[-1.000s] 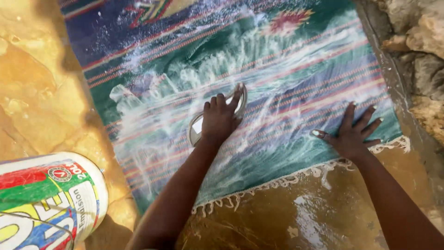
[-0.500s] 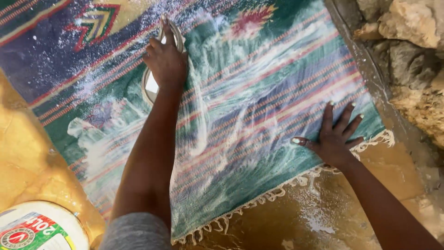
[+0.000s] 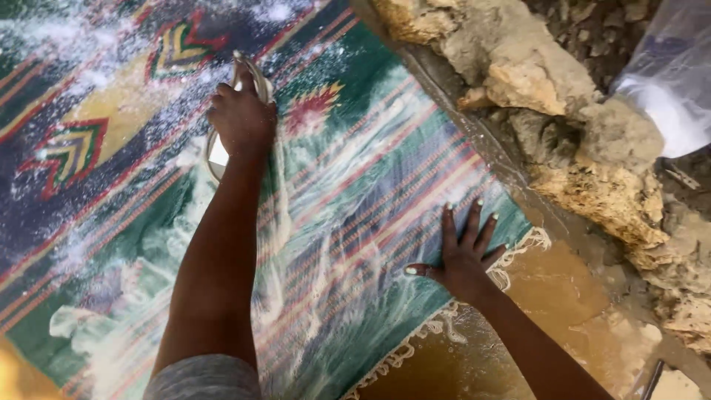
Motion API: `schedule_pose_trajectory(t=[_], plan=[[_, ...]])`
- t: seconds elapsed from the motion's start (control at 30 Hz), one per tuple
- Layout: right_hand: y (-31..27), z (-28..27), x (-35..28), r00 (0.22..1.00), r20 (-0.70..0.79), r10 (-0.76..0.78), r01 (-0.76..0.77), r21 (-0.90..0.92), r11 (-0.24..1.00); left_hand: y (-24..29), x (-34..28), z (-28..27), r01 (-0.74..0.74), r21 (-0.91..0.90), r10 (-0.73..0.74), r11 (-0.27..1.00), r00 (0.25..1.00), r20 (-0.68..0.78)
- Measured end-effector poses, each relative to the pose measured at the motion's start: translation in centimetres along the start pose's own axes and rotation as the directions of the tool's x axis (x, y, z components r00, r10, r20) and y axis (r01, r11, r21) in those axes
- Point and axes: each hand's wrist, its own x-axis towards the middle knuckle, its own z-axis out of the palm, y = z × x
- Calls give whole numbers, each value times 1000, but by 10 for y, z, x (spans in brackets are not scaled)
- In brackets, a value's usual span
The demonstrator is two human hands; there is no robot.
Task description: Cleaning a rug by applying soap powder and scrubbing it with a hand brush.
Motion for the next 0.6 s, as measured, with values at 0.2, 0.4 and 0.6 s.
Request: schedule_pose_trajectory(t=[0.2,0.4,0.6], plan=[[4,2,-1,1000,2,-3,3,14,1000,33,-137,-83,-91,-97,110,991,971,214],[0,-7,4,997,48,52,-52,-6,999,77,-113,-33,-141,-230,174,963,976,128],[32,27,8,984,-164,-67,71,21,997,121,3,-6,-175,89,187,981,969,-160]])
